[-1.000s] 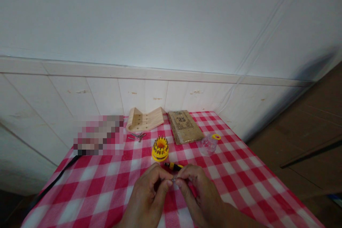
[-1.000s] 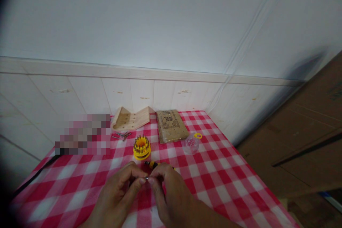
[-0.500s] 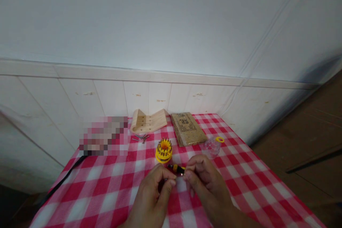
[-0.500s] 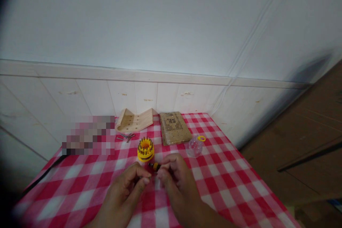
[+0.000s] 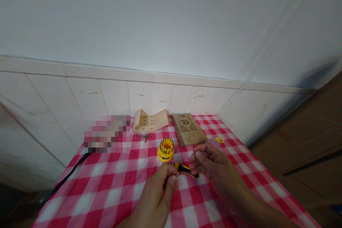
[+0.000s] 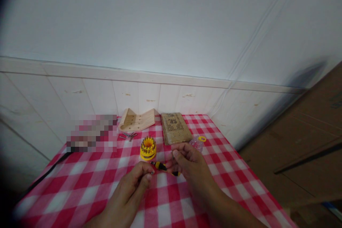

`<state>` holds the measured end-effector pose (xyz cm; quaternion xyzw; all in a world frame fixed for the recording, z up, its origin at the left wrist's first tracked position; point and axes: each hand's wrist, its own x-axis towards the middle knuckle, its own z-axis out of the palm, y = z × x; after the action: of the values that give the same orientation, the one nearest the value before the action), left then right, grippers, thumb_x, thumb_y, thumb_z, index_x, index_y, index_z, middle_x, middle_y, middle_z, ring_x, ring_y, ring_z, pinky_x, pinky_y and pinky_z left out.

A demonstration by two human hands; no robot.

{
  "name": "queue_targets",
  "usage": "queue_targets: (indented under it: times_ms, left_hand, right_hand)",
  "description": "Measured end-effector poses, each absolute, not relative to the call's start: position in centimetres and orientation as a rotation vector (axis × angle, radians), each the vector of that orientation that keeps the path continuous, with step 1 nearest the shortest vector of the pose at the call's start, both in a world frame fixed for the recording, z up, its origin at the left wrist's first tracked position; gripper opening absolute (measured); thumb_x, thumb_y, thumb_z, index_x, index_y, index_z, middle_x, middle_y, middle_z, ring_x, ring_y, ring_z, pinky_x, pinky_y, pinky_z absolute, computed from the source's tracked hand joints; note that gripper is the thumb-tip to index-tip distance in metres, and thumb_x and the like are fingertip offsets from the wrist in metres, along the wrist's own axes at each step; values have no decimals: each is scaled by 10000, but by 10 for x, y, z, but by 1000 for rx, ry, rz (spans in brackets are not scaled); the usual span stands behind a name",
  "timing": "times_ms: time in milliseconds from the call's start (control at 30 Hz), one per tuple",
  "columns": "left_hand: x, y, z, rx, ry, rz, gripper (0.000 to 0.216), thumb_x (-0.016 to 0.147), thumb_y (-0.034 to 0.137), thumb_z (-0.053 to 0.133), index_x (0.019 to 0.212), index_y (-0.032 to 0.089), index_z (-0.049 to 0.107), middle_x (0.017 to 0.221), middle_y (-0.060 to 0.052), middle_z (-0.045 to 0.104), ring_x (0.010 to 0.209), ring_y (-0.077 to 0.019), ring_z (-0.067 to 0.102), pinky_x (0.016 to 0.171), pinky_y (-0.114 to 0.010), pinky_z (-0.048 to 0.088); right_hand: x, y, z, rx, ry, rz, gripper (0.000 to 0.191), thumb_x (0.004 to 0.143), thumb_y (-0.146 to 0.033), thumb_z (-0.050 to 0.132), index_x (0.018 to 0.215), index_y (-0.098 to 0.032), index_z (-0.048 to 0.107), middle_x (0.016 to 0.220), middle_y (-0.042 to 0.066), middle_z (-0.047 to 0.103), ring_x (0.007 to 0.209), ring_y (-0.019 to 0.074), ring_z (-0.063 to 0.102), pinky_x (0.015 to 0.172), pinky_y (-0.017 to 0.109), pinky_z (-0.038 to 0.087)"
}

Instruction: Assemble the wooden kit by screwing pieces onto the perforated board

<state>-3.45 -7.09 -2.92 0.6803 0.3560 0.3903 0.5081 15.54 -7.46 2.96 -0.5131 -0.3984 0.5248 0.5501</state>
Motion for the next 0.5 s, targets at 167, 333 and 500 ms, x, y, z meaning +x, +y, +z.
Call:
queue_targets:
  times_ms: [167, 333, 500]
  left_hand:
    - [-33, -70, -30, 1726, 835, 854, 193, 1003, 298, 411, 855, 218, 507, 736, 4, 566, 663, -164, 517, 605, -257, 364]
    - [-32, -69, -30, 1745, 849, 827, 154, 979, 256, 411, 855, 220, 494, 739, 3, 558, 669, -168, 521, 614, -261, 360]
    - [-31, -70, -29, 1750, 849, 817, 148, 973, 237, 397, 858, 220, 489, 736, -1, 562, 664, -172, 530, 610, -265, 352]
  right_hand:
    - [153, -66, 37, -1376, -1320, 937, 237, 801, -434, 752, 813, -197, 753, 720, 25, 737, 678, 193, 687, 648, 315, 564]
    - [141, -50, 31, -1375, -1597, 607, 158, 885, -273, 630, 877, -232, 782, 860, 32, 800, 787, 213, 729, 737, 333, 573]
    - [132, -43, 18, -1372, -1621, 542, 131, 889, -242, 625, 908, -217, 752, 878, 50, 806, 812, 223, 749, 741, 336, 587]
